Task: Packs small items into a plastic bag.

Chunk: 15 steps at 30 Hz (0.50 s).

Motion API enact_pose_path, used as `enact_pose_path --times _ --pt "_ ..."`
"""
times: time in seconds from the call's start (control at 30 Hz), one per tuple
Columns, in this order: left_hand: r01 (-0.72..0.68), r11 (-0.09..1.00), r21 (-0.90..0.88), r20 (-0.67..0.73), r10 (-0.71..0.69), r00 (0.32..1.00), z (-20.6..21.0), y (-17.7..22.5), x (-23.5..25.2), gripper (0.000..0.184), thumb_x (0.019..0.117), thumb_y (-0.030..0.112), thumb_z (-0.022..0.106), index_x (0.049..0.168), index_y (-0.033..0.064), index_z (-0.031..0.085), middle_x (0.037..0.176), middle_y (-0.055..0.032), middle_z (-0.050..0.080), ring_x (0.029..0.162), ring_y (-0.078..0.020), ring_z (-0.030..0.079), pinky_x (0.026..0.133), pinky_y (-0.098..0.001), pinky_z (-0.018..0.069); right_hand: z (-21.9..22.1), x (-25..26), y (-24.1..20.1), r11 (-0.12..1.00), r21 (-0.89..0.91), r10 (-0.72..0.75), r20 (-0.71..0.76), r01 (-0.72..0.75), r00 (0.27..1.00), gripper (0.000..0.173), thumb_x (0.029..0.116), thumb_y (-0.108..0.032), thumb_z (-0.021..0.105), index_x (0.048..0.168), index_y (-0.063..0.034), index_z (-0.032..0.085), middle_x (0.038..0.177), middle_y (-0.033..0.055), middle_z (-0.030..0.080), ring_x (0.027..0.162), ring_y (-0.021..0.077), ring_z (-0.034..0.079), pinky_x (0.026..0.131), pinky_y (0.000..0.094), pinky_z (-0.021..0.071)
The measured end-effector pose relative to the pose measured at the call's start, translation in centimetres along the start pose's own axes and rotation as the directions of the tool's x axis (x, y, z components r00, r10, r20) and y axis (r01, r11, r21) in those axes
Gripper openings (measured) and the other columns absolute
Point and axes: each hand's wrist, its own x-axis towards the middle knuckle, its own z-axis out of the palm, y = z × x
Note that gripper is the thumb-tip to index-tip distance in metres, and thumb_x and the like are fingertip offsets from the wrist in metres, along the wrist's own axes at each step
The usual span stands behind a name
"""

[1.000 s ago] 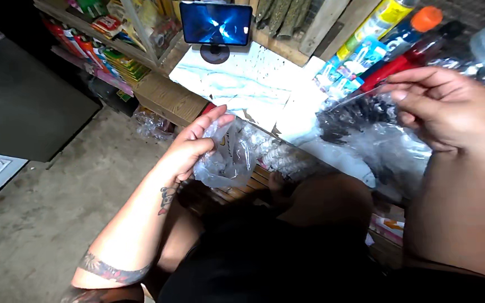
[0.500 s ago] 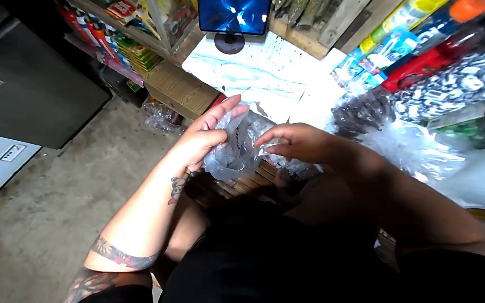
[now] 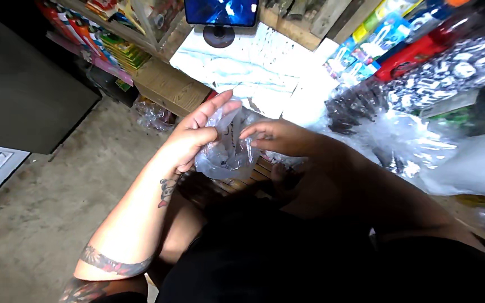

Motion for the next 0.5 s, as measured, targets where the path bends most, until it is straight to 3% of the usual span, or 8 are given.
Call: enact_pose_path --times 0.13,0.17,0.23,0.3,0.33,0.4,0.5 --pt "-0.011 0.999 0.031 -0.009 0.011 1.0 0.1 0.1 -0.1 0.078 0.0836 -0.002 0.047 0.159 0.0065 0.028 0.15 -0.0015 0.054 0.115 -0.006 0.064 0.086 -0.0213 0.0559 -4.0 -4.9 0.8 0.999 -0.023 -0.025 -0.14 0.022 0.99 0.028 0.1016 -0.016 0.06 0.127 -0.0057 0.069 0.12 0.0097 0.069 0.093 0.009 0.068 0.083 0.0279 0.0586" --pt "0.031 0.999 0.044 -0.053 -0.029 0.998 0.8 0.7 -0.2 0.078 0.0825 -0.005 0.046 0.158 0.0063 0.029 0.148 -0.0012 0.056 0.113 -0.0055 0.064 0.087 -0.0214 0.0559 -5.0 -6.4 1.0 1.0 -0.025 0.0 -0.196 -0.006 0.981 0.028 0.1015 -0.016 0.06 0.126 -0.0052 0.069 0.115 0.0084 0.071 0.091 0.0073 0.068 0.083 0.0273 0.0582" --pt "0.172 0.984 0.04 -0.276 -0.154 0.949 3.7 2.8 -0.2 0.074 0.0786 -0.015 0.041 0.15 0.0054 0.04 0.132 -0.0021 0.062 0.099 -0.0063 0.061 0.081 -0.0234 0.0509 -7.1 -9.3 2.1 0.992 -0.057 0.087 -0.319 -0.111 0.944 0.029 0.1027 -0.018 0.057 0.127 -0.0055 0.067 0.114 0.0071 0.072 0.093 0.0055 0.067 0.086 0.0274 0.0565" --pt "0.036 0.998 0.055 -0.063 -0.032 0.998 0.8 0.6 -0.2 0.078 0.0823 -0.004 0.045 0.158 0.0071 0.03 0.147 -0.0013 0.056 0.114 -0.0067 0.064 0.088 -0.023 0.0561 -9.3 -12.0 3.8 0.942 -0.157 0.188 -0.483 -0.296 0.855 0.029 0.105 -0.02 0.057 0.128 -0.0056 0.067 0.12 0.0131 0.07 0.101 0.0159 0.069 0.094 0.0386 0.0559" --pt "-0.007 0.999 0.045 -0.021 0.008 1.0 0.2 -0.1 -0.1 0.078 0.0832 -0.002 0.047 0.159 0.007 0.028 0.149 -0.0019 0.055 0.116 -0.0078 0.064 0.088 -0.0236 0.0564 -10.3 -13.2 4.7 0.893 -0.18 0.25 -0.563 -0.412 0.788 0.03 0.1062 -0.02 0.056 0.129 -0.0049 0.067 0.122 0.0183 0.069 0.107 0.0261 0.068 0.098 0.0491 0.0532" --pt "-0.009 0.999 0.041 -0.026 0.01 1.0 0.1 -0.4 0.0 0.078 0.083 -0.001 0.048 0.158 0.0085 0.03 0.148 -0.0009 0.056 0.114 -0.0075 0.064 0.087 -0.0233 0.0566 -11.8 -15.6 6.5 0.768 -0.176 0.352 -0.687 -0.615 0.636 0.032 0.1075 -0.023 0.054 0.129 -0.0025 0.068 0.123 0.0275 0.067 0.115 0.0438 0.064 0.102 0.0662 0.0452" --pt "0.011 0.998 0.055 -0.041 -0.008 0.999 0.3 -0.2 -0.1 0.079 0.0823 -0.002 0.047 0.159 0.0093 0.03 0.148 -0.0001 0.056 0.116 -0.0079 0.063 0.089 -0.0238 0.0559 -12.3 -18.4 8.7 0.635 -0.09 0.469 -0.745 -0.767 0.474 0.032 0.1067 -0.023 0.055 0.125 -0.0002 0.068 0.12 0.032 0.066 0.116 0.0517 0.061 0.099 0.0749 0.0404"
